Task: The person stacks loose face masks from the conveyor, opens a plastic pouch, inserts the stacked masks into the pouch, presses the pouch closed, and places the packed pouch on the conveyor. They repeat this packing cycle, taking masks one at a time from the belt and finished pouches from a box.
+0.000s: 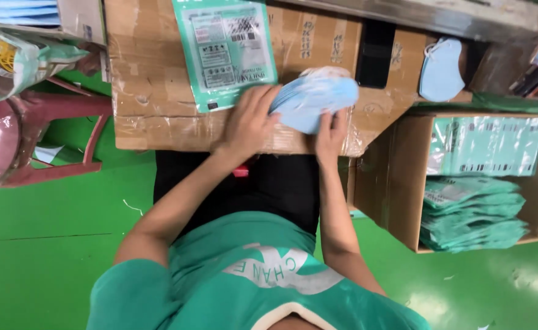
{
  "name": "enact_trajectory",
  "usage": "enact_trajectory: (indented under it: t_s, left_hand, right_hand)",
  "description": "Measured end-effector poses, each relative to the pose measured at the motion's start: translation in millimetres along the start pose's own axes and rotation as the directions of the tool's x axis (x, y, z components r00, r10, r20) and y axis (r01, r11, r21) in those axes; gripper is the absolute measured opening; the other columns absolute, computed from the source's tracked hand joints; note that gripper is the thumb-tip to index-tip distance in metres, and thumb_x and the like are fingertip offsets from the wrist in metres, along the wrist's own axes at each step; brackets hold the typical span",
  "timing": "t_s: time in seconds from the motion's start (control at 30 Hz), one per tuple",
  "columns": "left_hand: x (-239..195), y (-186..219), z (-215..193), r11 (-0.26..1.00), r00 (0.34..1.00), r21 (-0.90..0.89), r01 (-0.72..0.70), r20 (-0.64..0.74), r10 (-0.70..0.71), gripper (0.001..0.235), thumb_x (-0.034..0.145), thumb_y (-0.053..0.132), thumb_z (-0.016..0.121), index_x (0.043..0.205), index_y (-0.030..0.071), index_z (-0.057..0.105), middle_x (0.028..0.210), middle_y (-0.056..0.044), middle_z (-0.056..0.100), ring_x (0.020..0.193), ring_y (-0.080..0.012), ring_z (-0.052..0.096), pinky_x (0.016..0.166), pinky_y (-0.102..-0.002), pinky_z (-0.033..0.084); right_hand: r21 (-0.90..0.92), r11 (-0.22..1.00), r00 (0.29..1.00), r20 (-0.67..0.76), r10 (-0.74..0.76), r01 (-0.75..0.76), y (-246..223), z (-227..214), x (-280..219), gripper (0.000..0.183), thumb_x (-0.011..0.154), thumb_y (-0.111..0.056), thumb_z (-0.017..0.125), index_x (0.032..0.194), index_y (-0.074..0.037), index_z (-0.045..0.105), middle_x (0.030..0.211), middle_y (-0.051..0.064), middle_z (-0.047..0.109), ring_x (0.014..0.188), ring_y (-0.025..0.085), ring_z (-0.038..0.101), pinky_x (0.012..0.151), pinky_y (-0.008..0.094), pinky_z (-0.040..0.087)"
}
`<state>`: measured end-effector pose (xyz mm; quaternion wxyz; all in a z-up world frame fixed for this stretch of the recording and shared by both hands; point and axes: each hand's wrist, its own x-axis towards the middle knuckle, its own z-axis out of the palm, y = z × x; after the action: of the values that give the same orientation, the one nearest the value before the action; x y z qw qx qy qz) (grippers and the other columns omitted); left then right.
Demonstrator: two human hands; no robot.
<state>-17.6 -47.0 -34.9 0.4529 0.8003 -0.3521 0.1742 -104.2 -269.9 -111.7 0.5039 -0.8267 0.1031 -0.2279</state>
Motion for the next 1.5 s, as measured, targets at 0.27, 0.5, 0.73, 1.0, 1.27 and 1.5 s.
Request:
enact_trajectory:
  t_s: [0.27,0.5,0.73,1.0,1.27,1.5]
  left_hand:
    - [-6,-84,-28,0.881,0.919,0.380,-0.283,0.369,0.136,0.028,0.081,0.006,0.069,0.108,0.001,0.067,0.108,-0.011,0.063,0.104,-0.0259,0.061,0.083,-0.034,0.057]
    - [5,-75,-29,0.850,0.876,0.292,-0.438,0.353,0.330,0.040,0.068,0.011,0.062,0.106,-0.003,0.068,0.110,-0.016,0.065,0.099,-0.0313,0.060,0.077,-0.036,0.054]
    - [13,-67,-35,0.944,0.939,0.121,-0.306,0.203,0.278,0.028,0.072,0.000,0.062,0.099,-0.002,0.069,0.102,-0.013,0.063,0.097,-0.0325,0.060,0.078,-0.039,0.054]
    - [26,-33,-51,0.982,0.975,0.022,-0.187,-0.120,0.188,0.011,0.086,-0.001,0.070,0.095,0.000,0.064,0.099,-0.011,0.064,0.094,-0.0288,0.064,0.077,-0.036,0.056]
    - [23,18,-63,0.941,0.951,-0.143,-0.308,-0.088,0.298,0.014,0.090,0.006,0.076,0.100,0.004,0.066,0.098,-0.009,0.067,0.093,-0.0266,0.065,0.081,-0.039,0.053]
    - [-19,-12,-31,0.185,0.715,-0.809,0.558,0.356,-0.601,0.043,0.092,0.022,0.074,0.128,0.002,0.059,0.122,-0.011,0.068,0.110,-0.0181,0.068,0.096,-0.033,0.057]
  right_hand:
    - [0.685,0.676,0.936,0.025,0.351,-0.272,-44,13,35,0.042,0.108,-0.017,0.048,0.146,0.001,0.048,0.131,0.015,0.066,0.115,0.021,0.068,0.096,0.037,0.059]
    - [0.596,0.699,0.916,0.309,0.255,-0.396,-41,54,19,0.038,0.109,-0.007,0.062,0.144,0.005,0.059,0.122,0.012,0.071,0.103,0.014,0.066,0.091,0.029,0.057]
    - [0.556,0.660,0.863,0.329,0.383,-0.505,-58,53,25,0.035,0.103,-0.008,0.065,0.135,0.005,0.063,0.117,0.009,0.074,0.102,0.013,0.069,0.090,0.029,0.057]
    - [0.464,0.703,0.841,0.353,0.411,-0.539,-80,38,22,0.023,0.093,-0.007,0.074,0.114,0.003,0.072,0.102,0.005,0.074,0.092,0.014,0.067,0.084,0.029,0.055]
    - [-0.146,0.989,0.991,-0.125,-0.041,0.022,-138,31,10,0.025,0.087,-0.003,0.080,0.109,0.004,0.070,0.108,0.009,0.063,0.102,0.019,0.062,0.090,0.030,0.050]
    - [0.225,0.967,0.992,-0.029,0.125,-0.115,-150,20,14,0.031,0.086,-0.002,0.080,0.116,0.002,0.071,0.123,0.005,0.062,0.116,0.018,0.061,0.103,0.032,0.048]
